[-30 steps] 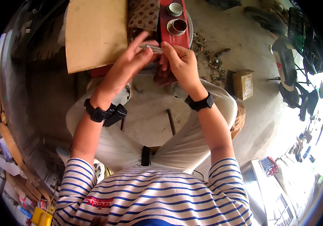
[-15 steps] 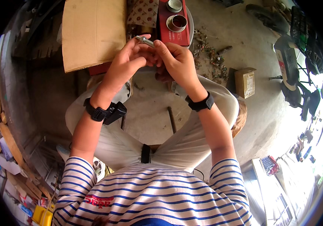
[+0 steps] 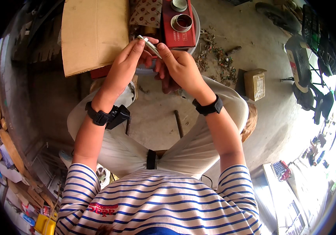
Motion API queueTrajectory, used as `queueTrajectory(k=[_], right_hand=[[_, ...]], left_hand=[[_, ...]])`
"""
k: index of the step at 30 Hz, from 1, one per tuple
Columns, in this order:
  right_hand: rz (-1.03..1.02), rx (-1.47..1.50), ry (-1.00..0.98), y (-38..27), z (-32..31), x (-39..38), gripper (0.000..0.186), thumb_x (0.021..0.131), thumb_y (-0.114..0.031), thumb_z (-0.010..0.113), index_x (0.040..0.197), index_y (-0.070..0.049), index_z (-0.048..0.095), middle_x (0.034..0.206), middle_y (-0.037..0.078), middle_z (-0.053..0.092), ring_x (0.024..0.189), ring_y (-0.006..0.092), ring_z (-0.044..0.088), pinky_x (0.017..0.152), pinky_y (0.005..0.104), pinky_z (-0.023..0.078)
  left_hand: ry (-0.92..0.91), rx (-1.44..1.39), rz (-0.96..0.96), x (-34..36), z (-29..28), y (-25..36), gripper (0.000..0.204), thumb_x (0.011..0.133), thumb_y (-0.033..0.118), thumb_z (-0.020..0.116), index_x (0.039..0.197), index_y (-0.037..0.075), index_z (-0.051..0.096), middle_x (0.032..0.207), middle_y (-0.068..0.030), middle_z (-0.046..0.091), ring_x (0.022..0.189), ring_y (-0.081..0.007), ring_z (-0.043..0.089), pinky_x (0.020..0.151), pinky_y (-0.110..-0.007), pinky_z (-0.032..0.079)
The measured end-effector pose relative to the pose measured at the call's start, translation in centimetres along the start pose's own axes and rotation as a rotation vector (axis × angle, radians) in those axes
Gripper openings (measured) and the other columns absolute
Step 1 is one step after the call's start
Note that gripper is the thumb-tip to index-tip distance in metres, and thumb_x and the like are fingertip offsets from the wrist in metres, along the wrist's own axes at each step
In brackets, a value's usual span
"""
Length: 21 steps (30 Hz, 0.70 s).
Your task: The person handles and wipes several mechanical parts including a bolt, a cylinder, a stack of washers, and a curved metal tube by hand and with a cloth.
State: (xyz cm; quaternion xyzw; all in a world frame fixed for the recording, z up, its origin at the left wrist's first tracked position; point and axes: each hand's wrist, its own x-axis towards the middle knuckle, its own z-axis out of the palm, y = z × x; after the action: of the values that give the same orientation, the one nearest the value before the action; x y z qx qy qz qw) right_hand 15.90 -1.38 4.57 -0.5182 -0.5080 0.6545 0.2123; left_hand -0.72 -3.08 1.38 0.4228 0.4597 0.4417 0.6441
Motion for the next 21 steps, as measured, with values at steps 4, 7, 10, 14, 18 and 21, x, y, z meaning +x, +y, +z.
queueTrajectory(k=[4,7,10,14,18,21], right_hand=[[-0.012,-0.015,0.009,1.5,0.1,0.4,0.045,0.099,-0.037,0.046,0.078,-0.001,0.063,0.061,0.001,0.058,0.052,0.0072,0.055,0.049,0.0226,0.044],[-0.166,-0.136,0.106,1.8,0.5,0.6,0.037,0.098,-0.032,0.05,0.082,-0.002,0.064,0.062,0.001,0.059,0.053,0.0071,0.056,0.048,0.0225,0.044],[-0.114,0.006,0.186,1.7,0.5,0.5,0.03,0.096,-0.027,0.054,0.085,-0.001,0.064,0.062,0.001,0.059,0.053,0.0066,0.057,0.047,0.0227,0.044],[-0.246,-0.17,0.234,2.4,0.2,0.9,0.027,0.095,-0.025,0.055,0.087,-0.001,0.064,0.063,0.0,0.059,0.053,0.007,0.058,0.045,0.022,0.045],[-0.08,-0.034,0.171,1.2,0.6,0.4,0.031,0.096,-0.028,0.054,0.085,-0.001,0.062,0.064,0.0,0.057,0.053,0.0086,0.059,0.046,0.023,0.048],[-0.049,0.049,0.073,1.3,0.0,0.5,0.036,0.098,-0.032,0.05,0.083,0.0,0.059,0.064,0.001,0.056,0.052,0.0091,0.059,0.048,0.0228,0.049]], left_hand=[[-0.011,-0.034,0.004,-0.2,0.1,0.1,0.033,0.101,0.025,0.038,0.118,0.002,0.054,0.087,-0.0019,0.059,0.076,-0.0087,0.054,0.073,-0.025,0.046],[0.014,-0.161,-0.102,-0.3,0.3,0.0,0.031,0.099,0.023,0.038,0.117,0.002,0.052,0.089,-0.0025,0.059,0.079,-0.0088,0.055,0.073,-0.026,0.046],[-0.018,-0.094,-0.075,-0.3,0.4,0.9,0.032,0.099,0.027,0.04,0.11,0.001,0.055,0.09,-0.003,0.06,0.081,-0.0086,0.056,0.075,-0.025,0.046],[0.0,-0.071,-0.108,-0.1,0.4,1.2,0.031,0.099,0.028,0.043,0.102,0.002,0.057,0.091,-0.0035,0.062,0.08,-0.0088,0.057,0.075,-0.025,0.046],[0.016,-0.104,-0.05,0.0,0.0,0.6,0.031,0.1,0.027,0.043,0.103,0.0,0.058,0.088,-0.0034,0.063,0.077,-0.0093,0.059,0.074,-0.024,0.047],[-0.054,-0.173,0.006,0.2,0.1,0.6,0.031,0.101,0.024,0.041,0.11,-0.001,0.057,0.088,-0.0036,0.064,0.078,-0.0087,0.059,0.075,-0.024,0.047]])
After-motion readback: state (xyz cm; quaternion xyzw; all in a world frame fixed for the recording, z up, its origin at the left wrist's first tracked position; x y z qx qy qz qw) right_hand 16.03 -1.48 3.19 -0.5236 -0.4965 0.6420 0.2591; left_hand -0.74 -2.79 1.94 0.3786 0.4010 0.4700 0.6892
